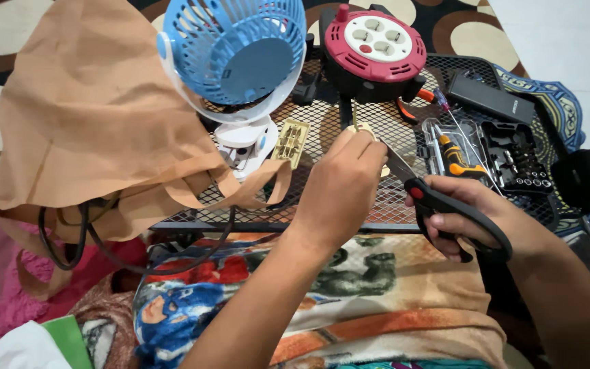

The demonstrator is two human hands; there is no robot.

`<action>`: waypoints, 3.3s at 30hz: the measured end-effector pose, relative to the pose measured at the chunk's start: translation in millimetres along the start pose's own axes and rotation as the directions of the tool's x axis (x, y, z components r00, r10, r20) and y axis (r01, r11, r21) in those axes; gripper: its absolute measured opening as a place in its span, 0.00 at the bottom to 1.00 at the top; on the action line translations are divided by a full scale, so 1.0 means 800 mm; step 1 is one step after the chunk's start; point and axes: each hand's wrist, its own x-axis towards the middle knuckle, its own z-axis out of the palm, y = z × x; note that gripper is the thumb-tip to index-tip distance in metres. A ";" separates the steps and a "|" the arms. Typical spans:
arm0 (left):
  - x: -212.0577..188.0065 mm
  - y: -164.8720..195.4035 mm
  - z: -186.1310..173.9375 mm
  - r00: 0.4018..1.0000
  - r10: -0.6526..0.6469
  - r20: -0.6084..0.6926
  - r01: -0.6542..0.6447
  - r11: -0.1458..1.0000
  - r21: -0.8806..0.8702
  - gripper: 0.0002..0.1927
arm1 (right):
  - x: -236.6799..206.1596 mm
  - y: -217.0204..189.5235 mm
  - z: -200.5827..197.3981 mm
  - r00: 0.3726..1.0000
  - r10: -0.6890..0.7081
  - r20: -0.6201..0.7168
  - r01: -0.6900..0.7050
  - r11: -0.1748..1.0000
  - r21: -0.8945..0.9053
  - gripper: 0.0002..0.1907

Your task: The person sits and works on electrical socket components placed on their lap. They strip and trim wire ends with scissors, manipulate the internal parts of disassembled outlet sockets by hand, and use pliers and a screwdriver on the socket parts.

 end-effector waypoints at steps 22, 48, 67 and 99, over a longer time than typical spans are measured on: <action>0.013 0.016 0.030 0.990 -0.133 0.037 0.134 0.990 -0.034 0.05 | 0.009 0.033 -0.013 0.991 -0.132 0.006 0.131 0.986 0.108 0.21; -0.014 -0.042 0.007 0.923 -0.335 -0.189 0.307 0.937 -0.165 0.06 | 0.036 -0.002 0.007 0.905 -0.252 -0.344 -0.083 0.687 -0.722 0.25; -0.044 -0.064 0.020 0.927 -0.374 -0.029 0.347 0.883 -0.318 0.07 | 0.068 -0.029 0.068 0.678 -0.734 0.027 0.106 0.062 -0.992 0.14; -0.042 -0.074 0.011 0.808 -0.571 0.145 0.530 0.596 -0.603 0.07 | 0.117 0.016 0.082 0.726 -0.626 -0.285 0.262 0.635 -0.727 0.04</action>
